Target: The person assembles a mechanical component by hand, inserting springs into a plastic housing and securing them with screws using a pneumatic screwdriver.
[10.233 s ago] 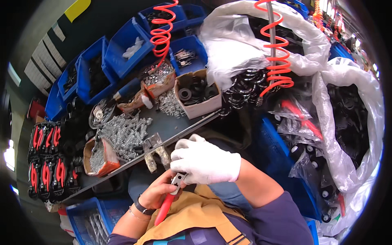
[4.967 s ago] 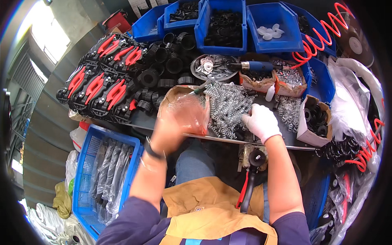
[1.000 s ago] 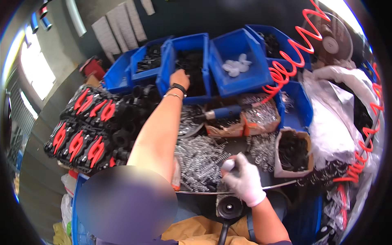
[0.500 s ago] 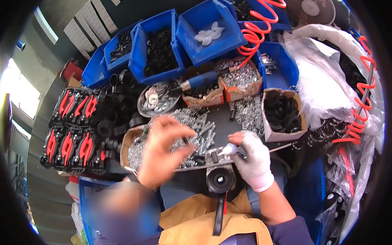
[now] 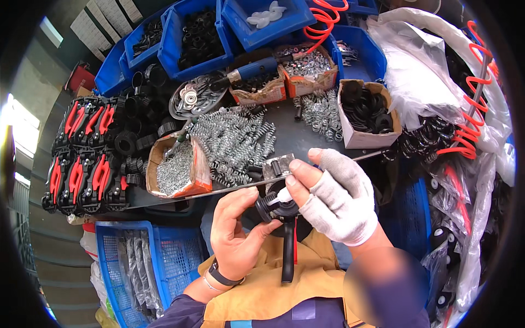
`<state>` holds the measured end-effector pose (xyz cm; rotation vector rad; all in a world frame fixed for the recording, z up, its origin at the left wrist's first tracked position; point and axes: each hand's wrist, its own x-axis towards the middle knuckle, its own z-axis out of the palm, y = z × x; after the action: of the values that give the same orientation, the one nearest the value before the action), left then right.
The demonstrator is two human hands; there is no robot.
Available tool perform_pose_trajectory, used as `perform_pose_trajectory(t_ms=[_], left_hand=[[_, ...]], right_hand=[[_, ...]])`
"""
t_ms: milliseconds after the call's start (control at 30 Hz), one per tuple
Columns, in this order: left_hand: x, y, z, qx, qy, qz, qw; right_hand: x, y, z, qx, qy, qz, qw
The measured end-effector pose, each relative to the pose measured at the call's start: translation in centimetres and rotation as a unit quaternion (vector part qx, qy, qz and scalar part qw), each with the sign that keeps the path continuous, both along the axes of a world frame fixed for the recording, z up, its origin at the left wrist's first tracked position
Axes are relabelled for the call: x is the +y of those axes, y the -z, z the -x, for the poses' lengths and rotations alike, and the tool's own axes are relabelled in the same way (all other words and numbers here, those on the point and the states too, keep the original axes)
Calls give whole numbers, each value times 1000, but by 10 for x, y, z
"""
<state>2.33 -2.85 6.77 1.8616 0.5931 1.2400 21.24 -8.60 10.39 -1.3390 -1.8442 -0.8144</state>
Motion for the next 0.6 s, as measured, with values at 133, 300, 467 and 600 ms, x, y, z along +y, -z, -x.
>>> perform_pose_trajectory(t_ms=[133,300,467,600], left_hand=[[-8,-2,3,-3,1,-3,1000],[-11,-4,5,-1,8,-23,1000],[-11,-2,8,10,9,-26,1000],[-11,0,9,21,18,-36,999]], right_hand=[[-5,-10,4,-28,-26,-2,999],[-8,-16,0,-79,-31,-18,996],[-11,-19,0,-102,-17,-21,994],[-10,-19,5,-97,-39,-16,994]])
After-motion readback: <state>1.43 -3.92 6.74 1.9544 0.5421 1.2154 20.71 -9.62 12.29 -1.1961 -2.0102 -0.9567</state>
